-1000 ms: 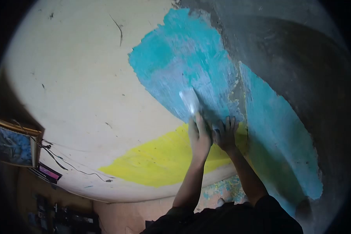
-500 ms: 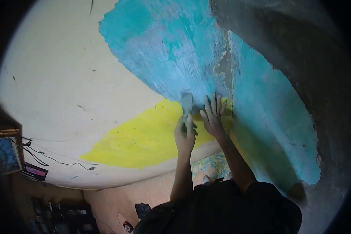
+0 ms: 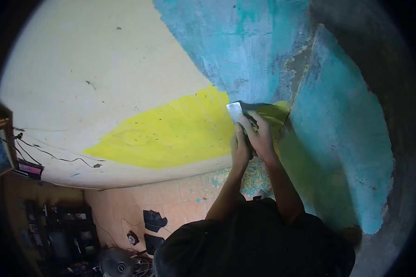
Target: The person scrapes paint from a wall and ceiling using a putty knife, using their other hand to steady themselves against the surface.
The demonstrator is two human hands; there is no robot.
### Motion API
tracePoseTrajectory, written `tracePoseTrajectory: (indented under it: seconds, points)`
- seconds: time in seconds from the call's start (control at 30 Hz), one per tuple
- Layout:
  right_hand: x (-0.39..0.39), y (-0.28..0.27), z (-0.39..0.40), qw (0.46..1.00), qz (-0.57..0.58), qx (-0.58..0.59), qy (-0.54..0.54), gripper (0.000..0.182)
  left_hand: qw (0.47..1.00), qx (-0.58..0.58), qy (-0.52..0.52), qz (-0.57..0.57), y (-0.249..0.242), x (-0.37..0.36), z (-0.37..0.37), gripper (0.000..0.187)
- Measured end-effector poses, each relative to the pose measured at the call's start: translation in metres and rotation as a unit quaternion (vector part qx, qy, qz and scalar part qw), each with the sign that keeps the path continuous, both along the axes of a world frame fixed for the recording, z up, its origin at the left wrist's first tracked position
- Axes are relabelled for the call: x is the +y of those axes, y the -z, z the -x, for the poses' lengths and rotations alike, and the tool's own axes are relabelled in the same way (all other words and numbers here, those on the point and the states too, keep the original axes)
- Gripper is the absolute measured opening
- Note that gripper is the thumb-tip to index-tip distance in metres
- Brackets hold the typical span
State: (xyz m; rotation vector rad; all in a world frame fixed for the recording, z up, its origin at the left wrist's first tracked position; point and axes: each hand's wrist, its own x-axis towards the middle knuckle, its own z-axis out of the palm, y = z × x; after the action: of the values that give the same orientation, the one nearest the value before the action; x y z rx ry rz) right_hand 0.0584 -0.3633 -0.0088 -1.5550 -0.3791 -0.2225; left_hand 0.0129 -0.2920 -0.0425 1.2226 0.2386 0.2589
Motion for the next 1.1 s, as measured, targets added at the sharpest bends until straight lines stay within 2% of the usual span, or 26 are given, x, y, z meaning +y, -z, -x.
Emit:
tracePoseTrajectory:
  seconds: [0.1,0.17,0.23,0.27,0.3,0.33,0.37,0.43,0.47,0.53,0.57,0.63,0.67,0.73,0.83,0.93,0.97,1.03,1.1]
  points:
    - [0.004,-0.016,-0.006,0.999,0.003,0.032,-0.014,0.021,0.999,-0.015,0.021,0.024,-0.001,-0.009,-0.004,0.055]
    - [0.004,-0.025,-0.007,0.999,0.038,0.015,0.011,0.020,0.996,-0.023,-0.014,0.080,-0.002,-0.020,-0.009,0.056]
    - [0.005,-0.027,-0.007,0.988,0.120,-0.053,0.081,0.019,0.995,-0.039,-0.045,0.081,0.001,-0.028,-0.014,0.057]
    - [0.005,-0.029,-0.007,0.988,0.128,-0.051,0.077,0.019,0.995,-0.025,-0.035,-0.086,0.011,-0.027,-0.016,0.058]
    - [0.004,-0.030,-0.006,0.986,0.133,-0.042,0.088,0.019,0.968,-0.008,-0.022,-0.251,0.009,-0.026,-0.015,0.058]
    - [0.003,-0.029,-0.006,0.985,0.139,-0.034,0.101,0.019,0.986,-0.022,-0.019,-0.164,0.006,-0.031,-0.013,0.058]
    - [0.002,-0.027,-0.006,0.984,0.146,-0.032,0.099,0.019,0.987,-0.020,-0.020,-0.157,0.003,-0.034,-0.011,0.058]
    - [-0.002,-0.025,-0.008,0.982,0.143,-0.034,0.116,0.018,0.996,-0.008,0.029,0.085,-0.002,-0.037,-0.012,0.057]
    - [-0.002,-0.025,-0.008,0.981,0.150,-0.034,0.116,0.018,0.995,-0.007,0.029,0.092,-0.001,-0.038,-0.013,0.057]
    - [0.003,-0.032,-0.006,0.980,0.148,-0.045,0.125,0.017,0.999,-0.031,0.003,0.009,0.000,-0.035,-0.017,0.056]
    - [0.007,-0.039,-0.006,0.979,0.153,-0.046,0.123,0.017,0.999,-0.031,0.001,0.014,-0.001,-0.034,-0.018,0.056]
    - [0.015,-0.049,-0.007,0.967,0.199,-0.072,0.140,0.018,0.986,-0.095,-0.037,-0.130,-0.008,-0.032,-0.018,0.054]
    - [0.014,-0.048,-0.007,0.967,0.201,-0.073,0.137,0.018,0.986,-0.095,-0.040,-0.128,-0.007,-0.031,-0.018,0.054]
    - [0.009,-0.046,-0.006,0.973,0.179,-0.075,0.124,0.018,0.996,-0.092,0.003,0.002,0.002,-0.032,-0.018,0.053]
    - [0.006,-0.039,-0.009,0.978,0.158,-0.055,0.125,0.019,0.995,-0.073,-0.009,0.065,0.007,-0.034,-0.024,0.052]
    - [0.018,-0.055,-0.009,0.979,0.154,-0.071,0.111,0.019,0.997,-0.078,-0.009,0.014,-0.016,-0.018,-0.018,0.053]
    - [0.018,-0.054,-0.009,0.980,0.153,-0.069,0.111,0.019,0.997,-0.075,-0.009,0.014,-0.014,-0.019,-0.018,0.053]
    - [0.018,-0.053,-0.011,0.987,0.118,-0.063,0.091,0.016,0.993,-0.087,-0.076,-0.015,-0.012,-0.024,-0.023,0.053]
    - [0.013,-0.044,-0.010,0.989,0.117,-0.030,0.087,0.017,0.996,-0.067,-0.059,-0.013,-0.013,-0.023,-0.016,0.052]
